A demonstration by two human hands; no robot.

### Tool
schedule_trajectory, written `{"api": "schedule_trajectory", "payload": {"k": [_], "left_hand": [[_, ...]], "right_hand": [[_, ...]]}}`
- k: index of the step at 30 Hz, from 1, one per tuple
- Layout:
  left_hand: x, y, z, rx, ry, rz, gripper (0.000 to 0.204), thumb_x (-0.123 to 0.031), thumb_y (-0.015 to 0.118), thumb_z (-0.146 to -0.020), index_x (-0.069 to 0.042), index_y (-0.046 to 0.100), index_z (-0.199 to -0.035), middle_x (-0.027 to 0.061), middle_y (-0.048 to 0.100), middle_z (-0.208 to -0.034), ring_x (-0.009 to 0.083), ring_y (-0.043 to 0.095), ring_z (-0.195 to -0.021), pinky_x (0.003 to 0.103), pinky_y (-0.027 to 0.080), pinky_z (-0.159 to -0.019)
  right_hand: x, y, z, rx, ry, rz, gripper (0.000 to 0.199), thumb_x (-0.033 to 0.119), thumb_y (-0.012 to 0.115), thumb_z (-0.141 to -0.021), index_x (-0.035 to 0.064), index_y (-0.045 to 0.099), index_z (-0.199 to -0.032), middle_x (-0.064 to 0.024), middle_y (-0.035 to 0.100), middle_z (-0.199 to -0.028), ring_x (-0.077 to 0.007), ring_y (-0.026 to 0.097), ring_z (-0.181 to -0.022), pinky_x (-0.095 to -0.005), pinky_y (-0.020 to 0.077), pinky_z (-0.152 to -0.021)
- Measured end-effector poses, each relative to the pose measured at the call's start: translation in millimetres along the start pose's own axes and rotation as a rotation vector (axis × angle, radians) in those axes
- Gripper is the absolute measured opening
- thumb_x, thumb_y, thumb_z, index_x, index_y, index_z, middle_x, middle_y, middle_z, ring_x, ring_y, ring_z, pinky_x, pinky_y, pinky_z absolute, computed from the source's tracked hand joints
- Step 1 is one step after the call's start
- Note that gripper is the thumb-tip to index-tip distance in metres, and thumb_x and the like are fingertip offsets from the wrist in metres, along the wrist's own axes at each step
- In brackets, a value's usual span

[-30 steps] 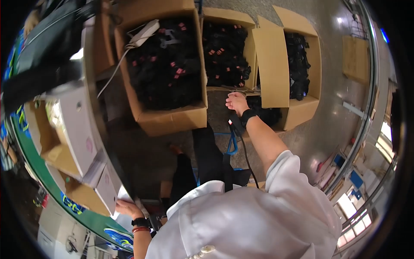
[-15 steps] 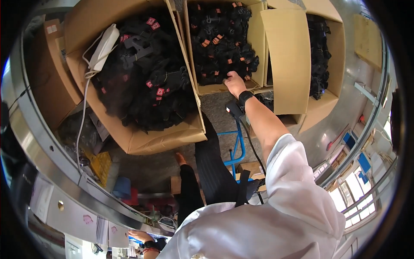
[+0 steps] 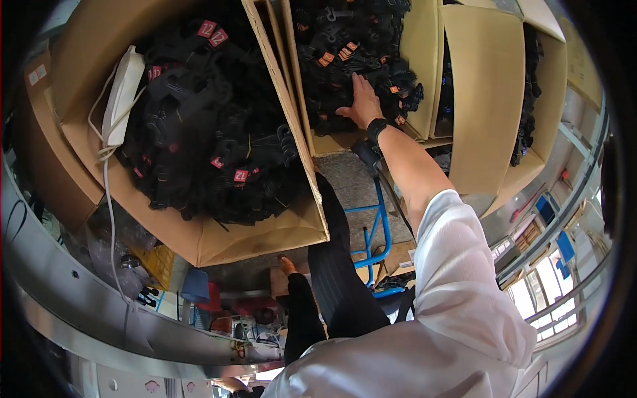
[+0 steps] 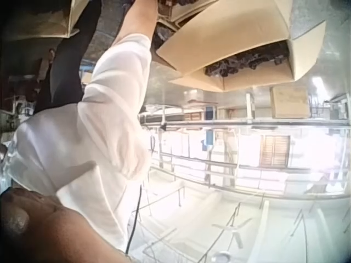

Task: The person is assembling plastic and rubber shoe components on an industrial assembly line.

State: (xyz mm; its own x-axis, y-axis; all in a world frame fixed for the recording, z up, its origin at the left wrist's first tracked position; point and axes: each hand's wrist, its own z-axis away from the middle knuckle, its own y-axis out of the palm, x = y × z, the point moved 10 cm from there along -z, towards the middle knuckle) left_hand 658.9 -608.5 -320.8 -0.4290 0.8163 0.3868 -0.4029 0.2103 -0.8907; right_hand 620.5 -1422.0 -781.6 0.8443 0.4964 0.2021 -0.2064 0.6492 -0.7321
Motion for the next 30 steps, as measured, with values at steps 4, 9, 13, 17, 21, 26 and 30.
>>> {"api": "schedule_trajectory", "payload": {"k": [4, 9, 13, 17, 21, 26, 30], "left_hand": [[-3, -10, -3, -0.016, 0.010, -0.032, 0.058, -0.037, 0.022, -0.100, 0.009, 0.033, -0.134, 0.0293, 0.028, -0.142, 0.0405, 0.028, -0.129, 0.044, 0.020, -0.110], [-9, -11, -4, -0.037, 0.023, -0.031, 0.057, -0.036, 0.022, -0.100, 0.009, 0.034, -0.133, 0.0296, 0.029, -0.141, 0.0407, 0.029, -0.128, 0.044, 0.021, -0.109], [-15, -13, -8, -0.054, 0.038, -0.037, 0.057, -0.036, 0.023, -0.101, 0.010, 0.034, -0.133, 0.0298, 0.030, -0.140, 0.0408, 0.029, -0.128, 0.044, 0.021, -0.109], [-12, -20, -7, -0.067, 0.047, -0.040, 0.057, -0.036, 0.023, -0.101, 0.010, 0.035, -0.132, 0.0300, 0.031, -0.140, 0.0410, 0.030, -0.127, 0.044, 0.022, -0.109], [-6, -23, -2, -0.080, 0.050, -0.023, 0.056, -0.036, 0.023, -0.101, 0.010, 0.036, -0.131, 0.0302, 0.032, -0.139, 0.0411, 0.031, -0.127, 0.044, 0.022, -0.109], [-1, -22, 6, -0.096, 0.058, 0.015, 0.056, -0.035, 0.023, -0.101, 0.011, 0.036, -0.130, 0.0305, 0.033, -0.138, 0.0413, 0.032, -0.126, 0.044, 0.023, -0.108], [9, -25, 13, -0.115, 0.056, 0.048, 0.056, -0.035, 0.024, -0.101, 0.011, 0.037, -0.130, 0.0307, 0.033, -0.137, 0.0414, 0.032, -0.125, 0.044, 0.023, -0.108]], "right_hand": [[17, 11, 7, 0.054, 0.075, -0.045, 0.103, 0.030, 0.085, -0.061, 0.0089, 0.026, -0.142, -0.0160, 0.038, -0.135, -0.0345, 0.036, -0.127, -0.0472, 0.0353, -0.104], [28, 30, 14, 0.167, 0.031, 0.133, 0.093, 0.031, 0.085, -0.059, 0.0100, 0.036, -0.136, -0.0152, 0.043, -0.127, -0.0368, 0.039, -0.120, -0.0485, 0.0405, -0.097], [25, 36, 8, 0.129, -0.026, 0.050, 0.078, 0.022, 0.082, -0.062, 0.0091, 0.044, -0.129, -0.0162, 0.049, -0.123, -0.0370, 0.047, -0.114, -0.0463, 0.0433, -0.093], [19, 33, 6, 0.206, -0.063, -0.001, 0.073, 0.018, 0.079, -0.066, 0.0091, 0.043, -0.129, -0.0159, 0.053, -0.120, -0.0366, 0.049, -0.113, -0.0432, 0.0432, -0.094], [1, 19, 13, 0.362, 0.051, -0.326, 0.072, 0.016, 0.078, -0.069, 0.0060, 0.041, -0.129, -0.0219, 0.057, -0.116, -0.0354, 0.055, -0.109, -0.0440, 0.0448, -0.088], [-10, -15, 31, 0.307, 0.094, -0.373, 0.080, 0.021, 0.082, -0.066, 0.0076, 0.039, -0.132, -0.0243, 0.057, -0.117, -0.0365, 0.054, -0.111, -0.0417, 0.0439, -0.091], [-36, -17, 52, 0.396, 0.343, -0.811, 0.085, 0.015, 0.082, -0.065, 0.0122, 0.035, -0.136, -0.0107, 0.054, -0.122, -0.0254, 0.056, -0.108, -0.0374, 0.0526, -0.080]]}}
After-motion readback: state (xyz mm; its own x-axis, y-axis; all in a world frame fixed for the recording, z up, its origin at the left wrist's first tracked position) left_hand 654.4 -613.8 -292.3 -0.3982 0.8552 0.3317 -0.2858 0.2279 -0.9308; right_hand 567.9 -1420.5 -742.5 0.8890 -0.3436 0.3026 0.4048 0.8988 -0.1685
